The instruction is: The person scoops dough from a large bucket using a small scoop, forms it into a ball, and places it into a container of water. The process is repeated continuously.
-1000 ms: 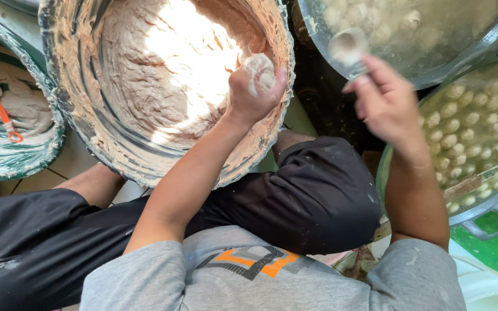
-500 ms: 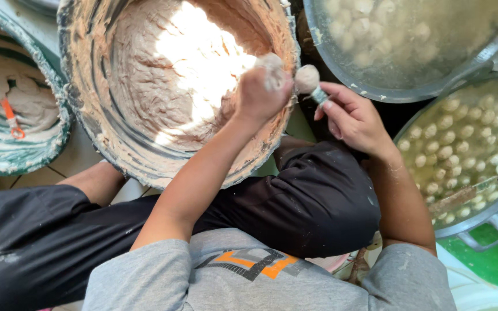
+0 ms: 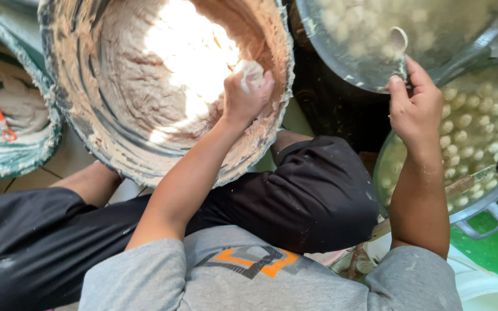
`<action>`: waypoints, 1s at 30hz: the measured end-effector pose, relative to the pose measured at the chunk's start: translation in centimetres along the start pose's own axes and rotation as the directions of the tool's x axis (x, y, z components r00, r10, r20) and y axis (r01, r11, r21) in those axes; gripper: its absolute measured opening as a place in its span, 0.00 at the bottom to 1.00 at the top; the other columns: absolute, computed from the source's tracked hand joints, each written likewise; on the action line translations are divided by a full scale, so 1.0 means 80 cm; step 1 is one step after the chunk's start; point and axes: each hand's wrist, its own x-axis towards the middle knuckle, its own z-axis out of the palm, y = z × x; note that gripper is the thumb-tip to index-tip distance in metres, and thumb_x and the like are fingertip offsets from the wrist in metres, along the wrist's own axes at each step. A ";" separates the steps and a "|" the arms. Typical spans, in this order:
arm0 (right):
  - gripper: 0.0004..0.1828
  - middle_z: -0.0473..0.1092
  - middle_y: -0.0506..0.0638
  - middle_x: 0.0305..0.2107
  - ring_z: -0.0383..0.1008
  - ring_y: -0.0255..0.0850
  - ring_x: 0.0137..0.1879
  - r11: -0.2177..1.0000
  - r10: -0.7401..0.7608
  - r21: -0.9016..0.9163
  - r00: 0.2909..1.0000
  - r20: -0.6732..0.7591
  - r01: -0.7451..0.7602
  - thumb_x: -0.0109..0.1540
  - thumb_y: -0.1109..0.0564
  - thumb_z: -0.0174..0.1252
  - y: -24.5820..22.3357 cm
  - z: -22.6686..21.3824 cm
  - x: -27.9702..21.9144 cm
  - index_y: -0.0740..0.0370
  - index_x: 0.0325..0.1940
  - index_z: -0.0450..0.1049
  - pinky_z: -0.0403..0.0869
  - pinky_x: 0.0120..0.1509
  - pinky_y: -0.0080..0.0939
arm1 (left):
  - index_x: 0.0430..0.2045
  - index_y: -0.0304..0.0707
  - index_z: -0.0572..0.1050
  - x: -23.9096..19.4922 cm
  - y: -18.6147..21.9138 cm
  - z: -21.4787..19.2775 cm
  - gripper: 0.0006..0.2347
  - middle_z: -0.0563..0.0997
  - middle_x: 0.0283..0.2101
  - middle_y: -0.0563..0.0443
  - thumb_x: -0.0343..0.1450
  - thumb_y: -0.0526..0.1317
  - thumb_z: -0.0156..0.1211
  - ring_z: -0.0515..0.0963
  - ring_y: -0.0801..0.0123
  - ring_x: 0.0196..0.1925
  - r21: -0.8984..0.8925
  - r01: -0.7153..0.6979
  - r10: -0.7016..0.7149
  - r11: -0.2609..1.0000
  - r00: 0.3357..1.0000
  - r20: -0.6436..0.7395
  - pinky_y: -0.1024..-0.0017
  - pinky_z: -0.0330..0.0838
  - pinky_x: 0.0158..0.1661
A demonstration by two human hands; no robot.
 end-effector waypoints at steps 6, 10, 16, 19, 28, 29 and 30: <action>0.20 0.73 0.45 0.36 0.66 0.25 0.28 0.985 -0.051 0.170 0.908 0.417 -0.023 0.71 0.63 0.51 -0.067 0.060 -0.014 0.63 0.69 0.68 0.67 0.31 0.26 | 0.22 0.32 0.73 0.009 0.060 -0.001 0.07 0.77 0.22 0.45 0.68 0.34 0.65 0.79 0.63 0.23 -0.022 -0.149 0.150 0.989 0.986 0.068 0.68 0.74 0.28; 0.20 0.73 0.47 0.35 0.64 0.25 0.29 0.992 -0.105 0.118 0.856 0.507 0.051 0.72 0.62 0.50 -0.093 0.085 -0.012 0.63 0.70 0.66 0.67 0.32 0.26 | 0.22 0.35 0.74 0.008 0.077 -0.004 0.04 0.78 0.25 0.43 0.65 0.33 0.64 0.82 0.57 0.27 -0.009 -0.239 0.239 0.971 0.969 0.068 0.66 0.76 0.30; 0.17 0.72 0.47 0.33 0.62 0.26 0.24 0.906 0.032 0.310 0.776 0.630 -0.289 0.72 0.61 0.47 -0.073 0.085 -0.001 0.64 0.66 0.68 0.61 0.26 0.27 | 0.26 0.36 0.80 0.013 0.066 0.006 0.06 0.82 0.27 0.40 0.62 0.39 0.66 0.83 0.51 0.30 0.152 -0.113 0.095 0.982 0.988 0.123 0.60 0.77 0.33; 0.18 0.71 0.47 0.32 0.61 0.26 0.22 0.869 0.084 0.347 0.797 0.599 -0.353 0.72 0.60 0.47 -0.055 0.071 0.000 0.64 0.66 0.68 0.60 0.24 0.27 | 0.26 0.37 0.79 0.034 0.044 0.009 0.11 0.82 0.26 0.44 0.67 0.47 0.63 0.84 0.54 0.28 0.354 0.108 -0.184 0.929 0.965 0.188 0.61 0.79 0.33; 0.17 0.77 0.60 0.42 0.78 0.45 0.40 0.818 -0.280 -0.507 0.958 0.063 0.272 0.70 0.60 0.59 -0.009 -0.020 0.014 0.67 0.63 0.75 0.74 0.46 0.43 | 0.37 0.39 0.80 0.007 -0.026 0.005 0.13 0.85 0.35 0.39 0.66 0.47 0.63 0.84 0.54 0.38 0.317 0.270 -0.318 0.909 0.941 0.113 0.63 0.76 0.42; 0.17 0.77 0.60 0.43 0.78 0.48 0.41 0.794 -0.279 -0.550 0.959 0.047 0.258 0.69 0.60 0.61 -0.007 -0.023 0.015 0.65 0.62 0.76 0.75 0.46 0.45 | 0.38 0.37 0.79 0.003 -0.029 0.005 0.14 0.84 0.35 0.40 0.66 0.47 0.64 0.84 0.55 0.38 0.247 0.251 -0.284 0.936 0.952 0.112 0.65 0.76 0.41; 0.16 0.77 0.60 0.43 0.79 0.50 0.42 0.769 -0.279 -0.591 0.960 0.031 0.243 0.68 0.59 0.62 -0.007 -0.026 0.015 0.64 0.61 0.77 0.75 0.47 0.46 | 0.38 0.36 0.78 0.000 -0.029 0.005 0.15 0.84 0.35 0.40 0.67 0.47 0.65 0.84 0.56 0.37 0.176 0.229 -0.250 0.957 0.962 0.108 0.66 0.77 0.40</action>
